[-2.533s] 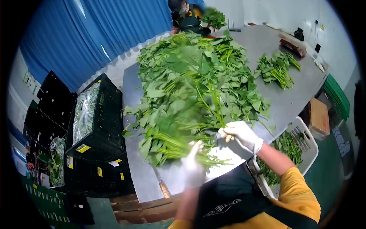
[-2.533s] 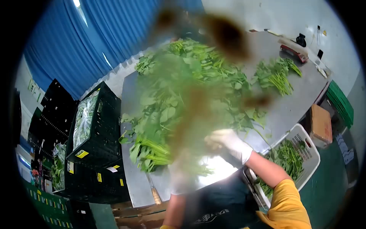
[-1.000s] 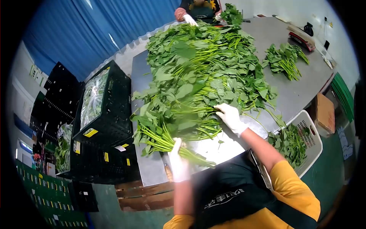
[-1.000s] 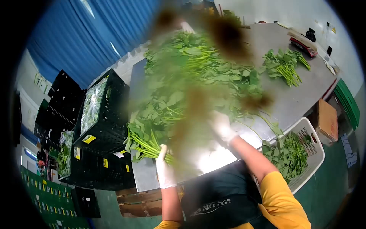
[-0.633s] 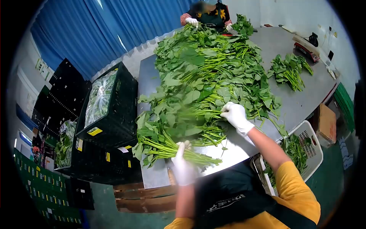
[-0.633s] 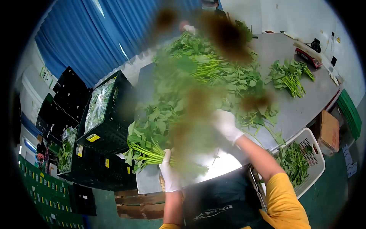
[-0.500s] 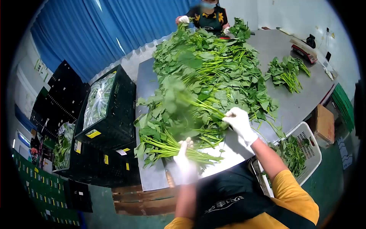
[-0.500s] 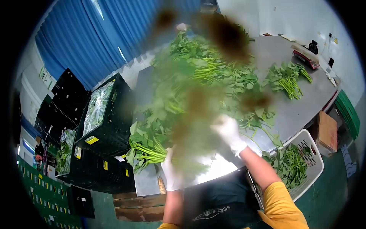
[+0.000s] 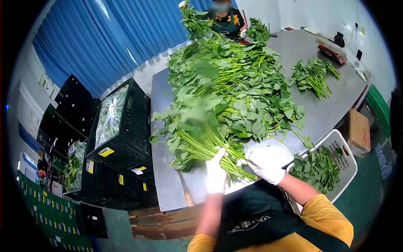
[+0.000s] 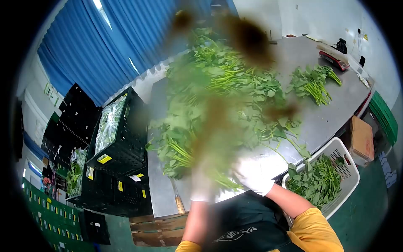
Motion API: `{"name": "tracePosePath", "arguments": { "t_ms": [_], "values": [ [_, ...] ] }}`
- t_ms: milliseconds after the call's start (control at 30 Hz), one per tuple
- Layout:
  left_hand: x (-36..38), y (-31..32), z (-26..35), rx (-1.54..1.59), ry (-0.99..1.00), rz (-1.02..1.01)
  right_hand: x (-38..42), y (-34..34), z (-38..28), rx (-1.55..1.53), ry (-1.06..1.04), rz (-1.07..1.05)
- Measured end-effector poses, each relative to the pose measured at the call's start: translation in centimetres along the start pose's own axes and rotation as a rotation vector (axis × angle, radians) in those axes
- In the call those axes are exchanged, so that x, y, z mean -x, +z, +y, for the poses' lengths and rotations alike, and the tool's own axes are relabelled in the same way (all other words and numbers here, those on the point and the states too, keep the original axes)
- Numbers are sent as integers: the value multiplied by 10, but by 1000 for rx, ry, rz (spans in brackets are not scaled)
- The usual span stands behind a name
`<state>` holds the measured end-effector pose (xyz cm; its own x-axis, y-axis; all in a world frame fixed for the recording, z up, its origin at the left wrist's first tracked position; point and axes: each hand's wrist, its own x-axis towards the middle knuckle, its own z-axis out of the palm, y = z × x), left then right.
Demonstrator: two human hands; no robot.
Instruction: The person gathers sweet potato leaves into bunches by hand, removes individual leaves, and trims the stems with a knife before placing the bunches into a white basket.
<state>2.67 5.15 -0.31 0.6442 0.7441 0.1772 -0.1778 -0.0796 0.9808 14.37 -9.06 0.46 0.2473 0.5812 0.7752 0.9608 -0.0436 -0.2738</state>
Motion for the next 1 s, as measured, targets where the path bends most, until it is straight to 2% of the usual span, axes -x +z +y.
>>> {"name": "tracePosePath", "arguments": {
  "t_ms": [67,100,133,200,233,267,333,400,433,467,533,567,600,633,667,733,800,833,867,933,967,1000],
  "values": [
    [-2,8,9,489,-302,87,0,-5,0,20,-72,-51],
    [2,10,16,461,-358,69,1,-13,-3,32,-50,-197],
    [3,11,20,461,-357,68,0,-15,-3,33,-50,-196],
    [4,12,25,564,-415,5,0,-19,1,-313,78,-309],
    [7,15,33,496,-407,27,4,-14,7,-503,256,-403],
    [7,18,29,495,-408,23,6,-8,9,-647,553,-478],
    [11,29,17,557,-384,75,1,6,10,-972,821,-547],
    [18,44,32,447,-215,94,16,35,16,-1091,842,-464],
    [17,44,29,446,-267,124,4,15,8,-950,818,-437],
    [16,43,25,446,-319,157,6,17,4,-1015,945,-307],
    [16,40,23,449,-364,130,3,-2,-6,-1033,949,-246],
    [16,40,21,480,-309,211,4,-4,-12,-1299,1180,-106],
    [17,39,18,508,-254,291,15,-3,-8,-1297,1189,-110],
    [13,26,15,403,-181,285,34,-3,4,-1326,1160,109],
    [9,19,25,431,-170,435,53,-3,23,-1344,1121,328],
    [9,-21,34,343,-184,324,96,-13,83,-1593,1067,760],
    [12,-49,21,46,-46,369,97,-37,106,-1921,1024,1103],
    [13,-52,22,97,12,384,94,-39,110,-1940,848,781],
    [16,-53,20,99,6,388,78,-27,102,-2026,962,848],
    [24,-51,15,317,-148,398,48,3,74,-1657,1000,403],
    [21,-37,27,578,-315,526,33,19,64,-1394,1023,148],
    [23,-39,26,578,-315,535,22,33,58,-1121,1024,-96]
  ]
}}
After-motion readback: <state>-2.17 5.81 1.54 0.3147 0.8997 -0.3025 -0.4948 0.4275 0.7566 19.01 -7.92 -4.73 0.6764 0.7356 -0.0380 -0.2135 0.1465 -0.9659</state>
